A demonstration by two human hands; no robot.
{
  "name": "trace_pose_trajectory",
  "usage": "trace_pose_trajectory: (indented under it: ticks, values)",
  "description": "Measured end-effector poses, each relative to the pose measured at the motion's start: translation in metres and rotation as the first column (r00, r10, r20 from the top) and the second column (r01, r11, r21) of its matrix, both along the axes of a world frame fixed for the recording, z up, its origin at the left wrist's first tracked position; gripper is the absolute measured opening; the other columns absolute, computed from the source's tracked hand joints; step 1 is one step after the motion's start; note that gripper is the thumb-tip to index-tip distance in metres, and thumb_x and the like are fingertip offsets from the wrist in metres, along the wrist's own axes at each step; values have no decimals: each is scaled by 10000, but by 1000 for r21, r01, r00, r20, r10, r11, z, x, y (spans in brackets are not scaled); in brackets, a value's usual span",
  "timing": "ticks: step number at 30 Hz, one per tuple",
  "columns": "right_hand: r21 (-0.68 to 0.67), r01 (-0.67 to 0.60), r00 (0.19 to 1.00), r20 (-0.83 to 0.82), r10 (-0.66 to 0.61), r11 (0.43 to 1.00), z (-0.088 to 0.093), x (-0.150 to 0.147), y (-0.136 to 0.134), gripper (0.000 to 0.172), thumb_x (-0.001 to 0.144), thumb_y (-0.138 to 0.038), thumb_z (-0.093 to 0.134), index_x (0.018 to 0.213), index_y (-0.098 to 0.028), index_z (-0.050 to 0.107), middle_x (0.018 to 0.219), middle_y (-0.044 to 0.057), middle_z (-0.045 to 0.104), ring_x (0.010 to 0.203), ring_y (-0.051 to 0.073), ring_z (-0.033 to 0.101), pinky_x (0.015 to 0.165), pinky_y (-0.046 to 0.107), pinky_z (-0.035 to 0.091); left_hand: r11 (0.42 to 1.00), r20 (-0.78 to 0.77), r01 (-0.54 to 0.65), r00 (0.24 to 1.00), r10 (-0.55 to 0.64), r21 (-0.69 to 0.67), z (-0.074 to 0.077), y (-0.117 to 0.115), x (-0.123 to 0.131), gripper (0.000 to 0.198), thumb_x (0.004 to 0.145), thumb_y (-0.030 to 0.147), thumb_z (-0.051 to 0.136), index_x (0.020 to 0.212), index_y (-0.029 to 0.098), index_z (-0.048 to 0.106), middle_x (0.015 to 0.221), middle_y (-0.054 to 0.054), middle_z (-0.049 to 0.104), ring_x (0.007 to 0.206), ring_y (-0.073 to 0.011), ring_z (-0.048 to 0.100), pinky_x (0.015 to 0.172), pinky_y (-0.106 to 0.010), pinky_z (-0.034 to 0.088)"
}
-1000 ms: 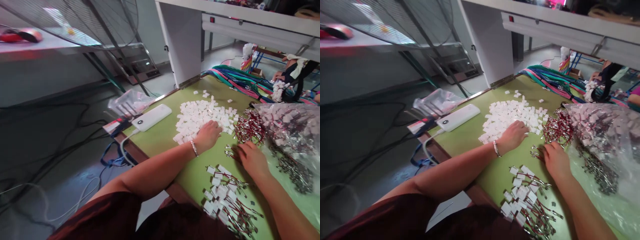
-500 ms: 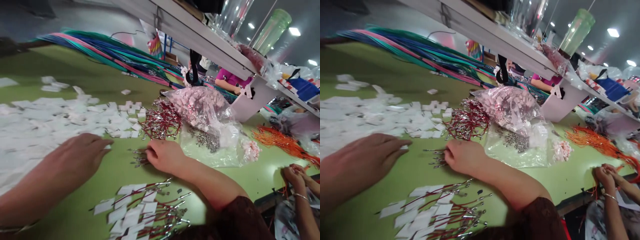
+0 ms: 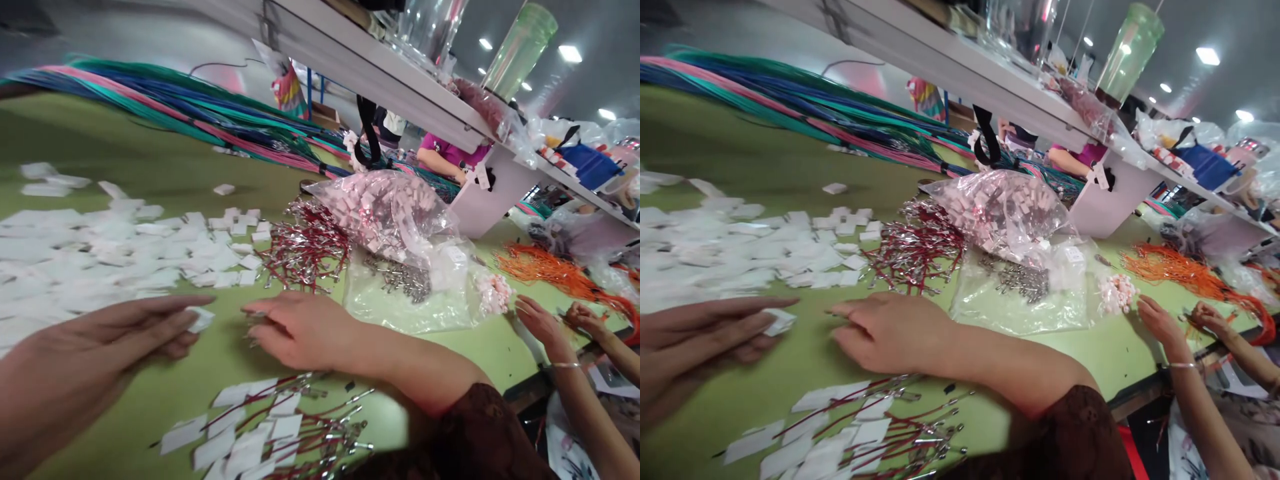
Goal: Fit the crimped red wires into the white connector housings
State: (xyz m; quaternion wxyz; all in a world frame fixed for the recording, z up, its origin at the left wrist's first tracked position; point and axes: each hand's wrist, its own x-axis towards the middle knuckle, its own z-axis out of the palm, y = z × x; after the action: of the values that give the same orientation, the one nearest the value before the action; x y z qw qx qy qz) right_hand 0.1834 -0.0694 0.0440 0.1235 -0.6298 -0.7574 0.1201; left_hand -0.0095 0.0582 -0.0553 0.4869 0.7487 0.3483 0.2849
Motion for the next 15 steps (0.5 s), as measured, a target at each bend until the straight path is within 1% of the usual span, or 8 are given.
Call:
trace_pose_trajectory:
  ticks: [1,2,4,5,6,8,11,15]
  values:
    - [14,1,1000,5,-1,1000,1,0,0,369,958,-248,445,1279,-116,572,1195,50,696,1082,134,611,922,238,450,988,16,-111,993,113,-111,10,-4,3,252,776,462,590,986,357,680,758,11,733,622,-251,665,505,-348,532]
    - [41,26,1000,2,-26,999,3,-1,-1,369,959,-196,394,1271,-127,578,1184,43,702,1074,131,615,924,249,443,970,12,-126,991,131,-206,22,-10,7,236,750,452,631,938,322,691,778,6,732,632,-231,661,519,-321,528]
    - [22,-30,999,-42,31,999,4,-1,-6,364,949,-172,386,1241,-134,602,1148,60,715,1014,147,641,863,261,473,933,26,-89,994,104,-349,47,-25,13,229,714,408,679,868,239,693,742,-12,709,616,-181,628,537,-271,500]
    - [18,-8,998,-63,9,1000,3,0,-9,367,940,-178,406,1252,-149,597,1106,66,729,934,157,663,800,274,488,911,40,-54,996,77,-409,57,-31,17,237,719,383,683,866,197,688,738,-25,699,623,-161,614,555,-255,487]
    - [27,30,996,-82,-28,999,0,1,-11,361,932,-197,433,1252,-176,598,1052,61,744,847,164,673,733,281,489,905,29,-87,994,109,-416,63,-35,20,248,719,377,688,855,170,686,704,-24,682,600,-139,594,553,-239,469]
    - [65,102,987,-128,-93,993,-9,6,-11,258,924,-252,474,1086,-213,671,876,34,756,700,164,659,637,275,462,861,76,-88,986,145,-501,65,-37,25,253,727,366,711,809,130,666,638,-13,637,555,-98,555,555,-220,444]
    - [150,46,984,-177,-19,988,-24,12,-8,255,924,-304,482,776,-223,673,695,0,708,613,148,619,583,258,416,743,258,88,959,117,-664,55,-33,21,262,747,339,749,843,119,644,634,-5,629,538,-69,548,564,-209,422]
    - [273,82,972,-236,-16,959,-30,11,-11,244,914,-311,498,759,-211,658,632,-12,672,536,125,571,540,240,396,703,372,212,925,80,-679,48,-34,17,216,780,307,748,831,122,650,620,3,629,522,-57,539,538,-203,396]
